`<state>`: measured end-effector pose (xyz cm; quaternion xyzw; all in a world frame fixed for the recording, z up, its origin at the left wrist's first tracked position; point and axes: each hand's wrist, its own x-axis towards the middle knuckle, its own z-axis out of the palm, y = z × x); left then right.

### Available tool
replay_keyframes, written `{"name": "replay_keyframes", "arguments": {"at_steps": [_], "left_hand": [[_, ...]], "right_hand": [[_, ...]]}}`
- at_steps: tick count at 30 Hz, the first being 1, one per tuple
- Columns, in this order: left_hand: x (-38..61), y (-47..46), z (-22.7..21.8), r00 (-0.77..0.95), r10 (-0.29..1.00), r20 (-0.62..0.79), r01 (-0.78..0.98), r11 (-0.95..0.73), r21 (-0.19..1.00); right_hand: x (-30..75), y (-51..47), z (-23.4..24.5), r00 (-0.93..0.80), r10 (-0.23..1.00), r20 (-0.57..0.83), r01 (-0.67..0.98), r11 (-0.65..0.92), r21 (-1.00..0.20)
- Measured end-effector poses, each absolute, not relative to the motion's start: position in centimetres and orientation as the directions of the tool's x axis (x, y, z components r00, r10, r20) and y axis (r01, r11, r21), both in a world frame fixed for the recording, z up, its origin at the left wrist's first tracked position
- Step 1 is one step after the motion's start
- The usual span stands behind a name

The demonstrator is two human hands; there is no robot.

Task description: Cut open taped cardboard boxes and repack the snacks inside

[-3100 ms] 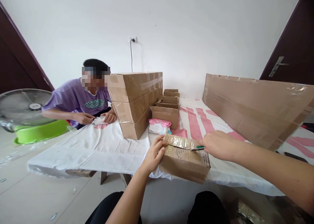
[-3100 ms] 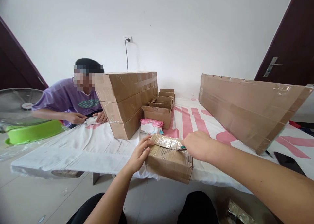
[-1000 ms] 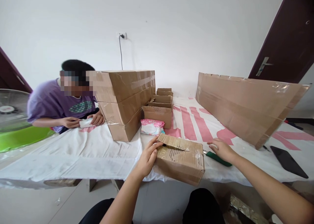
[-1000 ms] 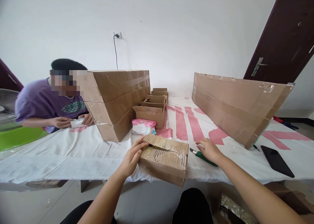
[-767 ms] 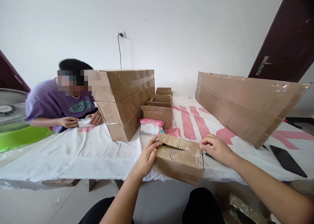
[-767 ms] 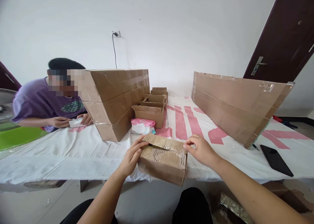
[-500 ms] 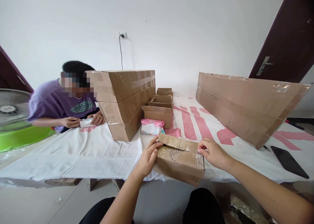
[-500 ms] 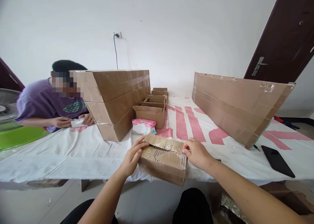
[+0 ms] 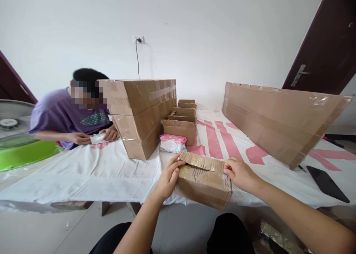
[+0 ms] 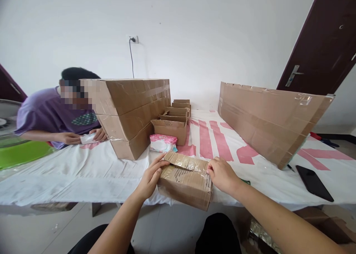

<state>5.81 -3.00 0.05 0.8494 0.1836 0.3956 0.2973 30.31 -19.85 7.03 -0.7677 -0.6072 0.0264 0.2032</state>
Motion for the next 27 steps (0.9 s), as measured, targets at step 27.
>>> {"name": "replay_keyframes", "arguments": {"at_steps": [27], "left_hand": [[5.6,-3.3,0.1,0.629,0.549,0.55,0.11,-0.763,0.637]], "right_hand": [[31.5,-22.3,6.8,0.352,0.856,0.377,0.79,-0.056,-0.61]]}}
